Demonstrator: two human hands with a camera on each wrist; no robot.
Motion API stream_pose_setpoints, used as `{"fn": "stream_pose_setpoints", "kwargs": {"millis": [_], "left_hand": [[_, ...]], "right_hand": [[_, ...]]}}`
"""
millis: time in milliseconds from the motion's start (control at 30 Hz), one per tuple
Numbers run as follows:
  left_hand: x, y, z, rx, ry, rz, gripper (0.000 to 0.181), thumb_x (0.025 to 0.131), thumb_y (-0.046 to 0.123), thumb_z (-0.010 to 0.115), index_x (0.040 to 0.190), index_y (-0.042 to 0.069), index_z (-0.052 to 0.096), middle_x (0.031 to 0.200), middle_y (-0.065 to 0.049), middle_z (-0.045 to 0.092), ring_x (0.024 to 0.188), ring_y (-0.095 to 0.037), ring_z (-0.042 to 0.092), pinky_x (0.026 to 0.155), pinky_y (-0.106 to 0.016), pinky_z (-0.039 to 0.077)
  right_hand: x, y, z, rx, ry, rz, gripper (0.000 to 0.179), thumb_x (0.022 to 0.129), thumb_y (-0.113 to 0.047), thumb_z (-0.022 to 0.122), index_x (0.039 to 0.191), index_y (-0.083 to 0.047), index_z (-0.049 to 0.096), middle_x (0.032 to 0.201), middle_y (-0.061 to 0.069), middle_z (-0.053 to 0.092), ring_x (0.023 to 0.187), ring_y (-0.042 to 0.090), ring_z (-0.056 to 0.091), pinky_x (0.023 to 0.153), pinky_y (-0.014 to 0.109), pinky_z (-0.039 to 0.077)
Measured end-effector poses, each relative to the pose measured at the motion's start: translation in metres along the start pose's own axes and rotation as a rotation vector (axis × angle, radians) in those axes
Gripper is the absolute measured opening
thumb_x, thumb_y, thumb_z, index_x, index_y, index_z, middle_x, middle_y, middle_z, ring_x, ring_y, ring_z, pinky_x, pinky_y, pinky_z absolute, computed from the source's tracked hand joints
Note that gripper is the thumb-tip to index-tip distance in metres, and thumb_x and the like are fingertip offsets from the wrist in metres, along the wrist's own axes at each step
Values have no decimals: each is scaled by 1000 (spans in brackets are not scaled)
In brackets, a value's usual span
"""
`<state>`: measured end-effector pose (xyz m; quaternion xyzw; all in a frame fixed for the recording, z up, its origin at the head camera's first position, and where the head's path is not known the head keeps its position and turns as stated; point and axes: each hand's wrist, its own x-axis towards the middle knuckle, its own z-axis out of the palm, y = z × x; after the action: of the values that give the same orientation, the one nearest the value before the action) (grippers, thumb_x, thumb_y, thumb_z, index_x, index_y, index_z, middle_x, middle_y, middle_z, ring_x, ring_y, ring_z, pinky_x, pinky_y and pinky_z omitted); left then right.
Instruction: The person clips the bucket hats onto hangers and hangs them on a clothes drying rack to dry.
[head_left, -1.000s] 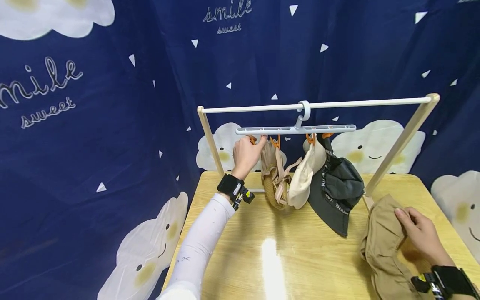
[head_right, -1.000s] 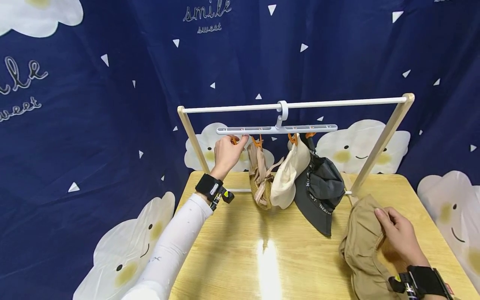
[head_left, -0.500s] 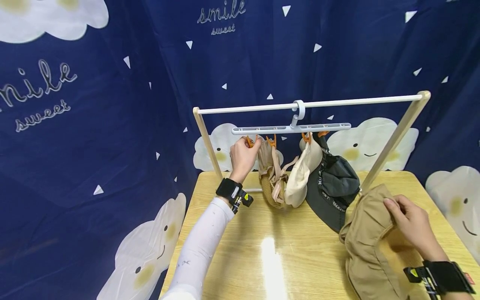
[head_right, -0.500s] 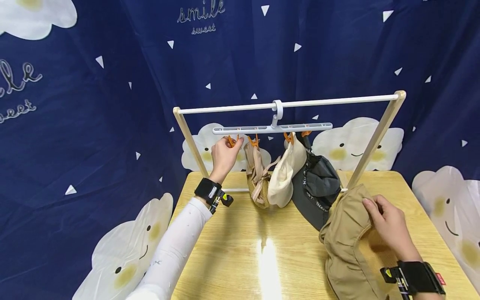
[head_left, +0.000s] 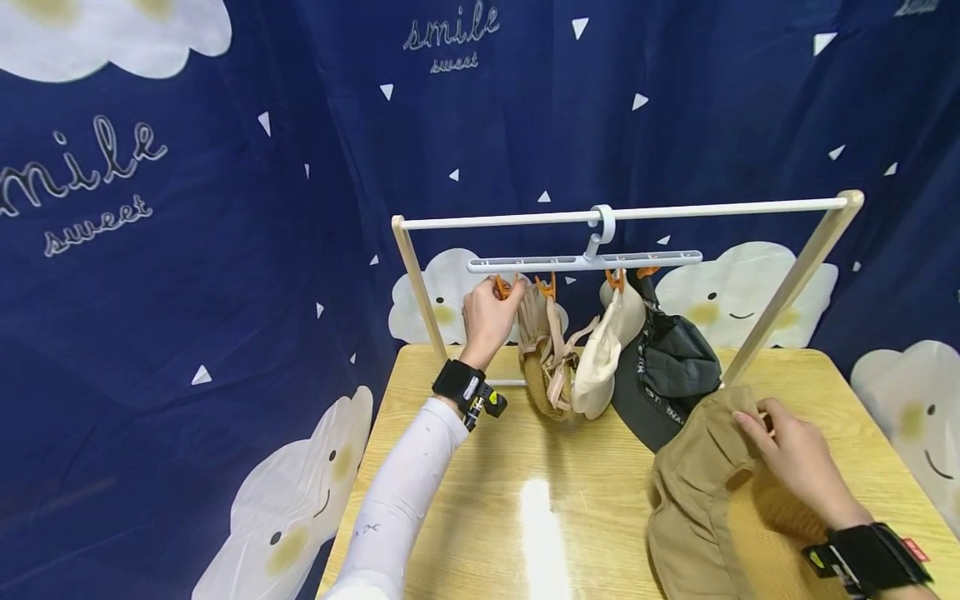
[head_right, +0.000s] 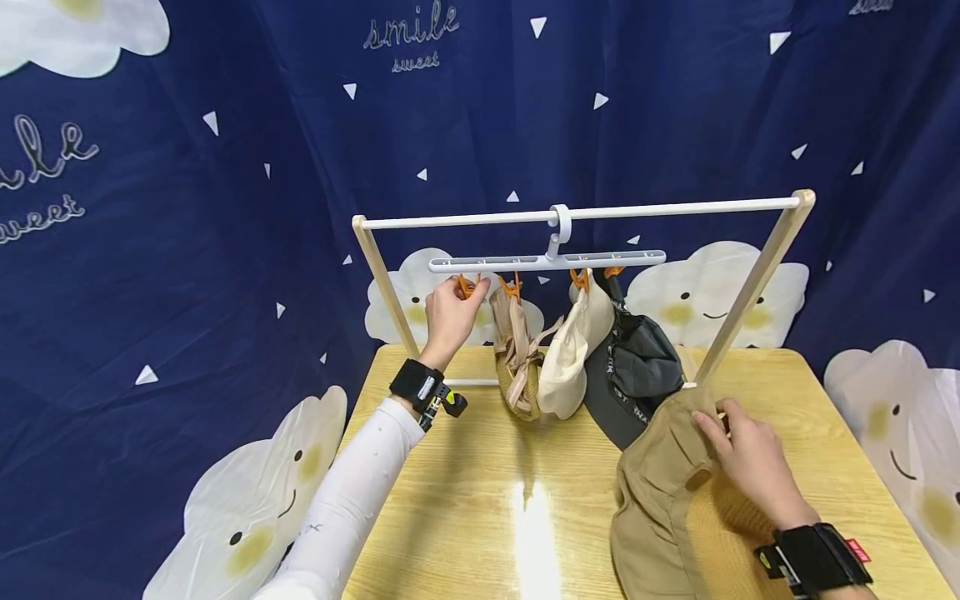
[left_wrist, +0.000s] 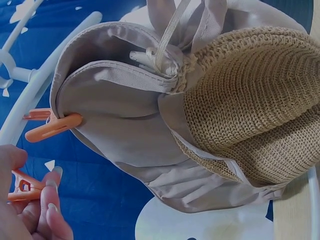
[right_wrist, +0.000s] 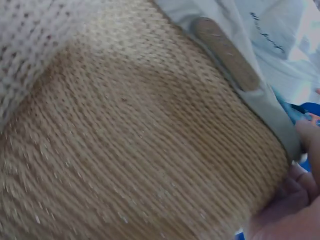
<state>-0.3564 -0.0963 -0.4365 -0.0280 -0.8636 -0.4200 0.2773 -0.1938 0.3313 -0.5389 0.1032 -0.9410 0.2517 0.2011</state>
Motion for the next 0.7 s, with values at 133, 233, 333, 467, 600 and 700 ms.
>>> {"fn": "stream_pose_setpoints", "kwargs": {"millis": [133, 233, 333, 467, 600, 700], "left_hand": [[-4, -3, 1, 25, -1, 9, 39, 96, 46, 70, 73, 18, 56, 59, 3, 54, 53, -17, 53, 52, -32, 36], [-5, -4, 2, 37, 3, 13, 39, 96, 46, 70, 73, 18, 56, 59, 3, 55, 53, -17, 54, 51, -31, 36], [-4, -4, 2, 28, 6, 24, 37, 97, 45, 69, 75, 18, 57, 61, 3, 56, 53, -17, 54, 51, -31, 36], [-1, -3, 1, 12, -3, 39, 37, 99, 45, 68, 78, 16, 59, 62, 2, 58, 52, -16, 54, 51, -30, 36], [-2, -4, 1, 7, -15, 41, 37, 99, 48, 67, 81, 15, 63, 64, 2, 60, 53, -15, 55, 51, -30, 37], [-3, -5, 1, 3, -14, 32, 36, 98, 48, 68, 84, 15, 65, 64, 2, 61, 53, -15, 55, 51, -30, 37]], "right_hand": [[-14, 11, 15, 65, -104, 69, 35, 91, -23, 82, 106, 3, 63, 76, 2, 65, 65, 0, 53, 55, 29, 40], [-27, 21, 29, 154, -243, 143, 52, 84, -23, 89, 117, 6, 60, 83, 3, 65, 68, -4, 56, 57, 27, 45], [-39, 33, 46, 251, -390, 216, 69, 83, -21, 89, 132, 10, 52, 96, 9, 66, 75, 0, 62, 61, 26, 50], [-53, 50, 65, 340, -541, 283, 78, 87, -22, 86, 143, 13, 44, 112, 16, 63, 90, 11, 64, 71, 27, 52], [-61, 60, 73, 336, -633, 252, 61, 92, -29, 82, 132, 10, 57, 112, 13, 67, 93, 14, 64, 74, 29, 53], [-62, 64, 73, 328, -667, 158, 43, 96, -30, 77, 123, 3, 68, 109, 12, 73, 92, 5, 64, 74, 28, 53]]}}
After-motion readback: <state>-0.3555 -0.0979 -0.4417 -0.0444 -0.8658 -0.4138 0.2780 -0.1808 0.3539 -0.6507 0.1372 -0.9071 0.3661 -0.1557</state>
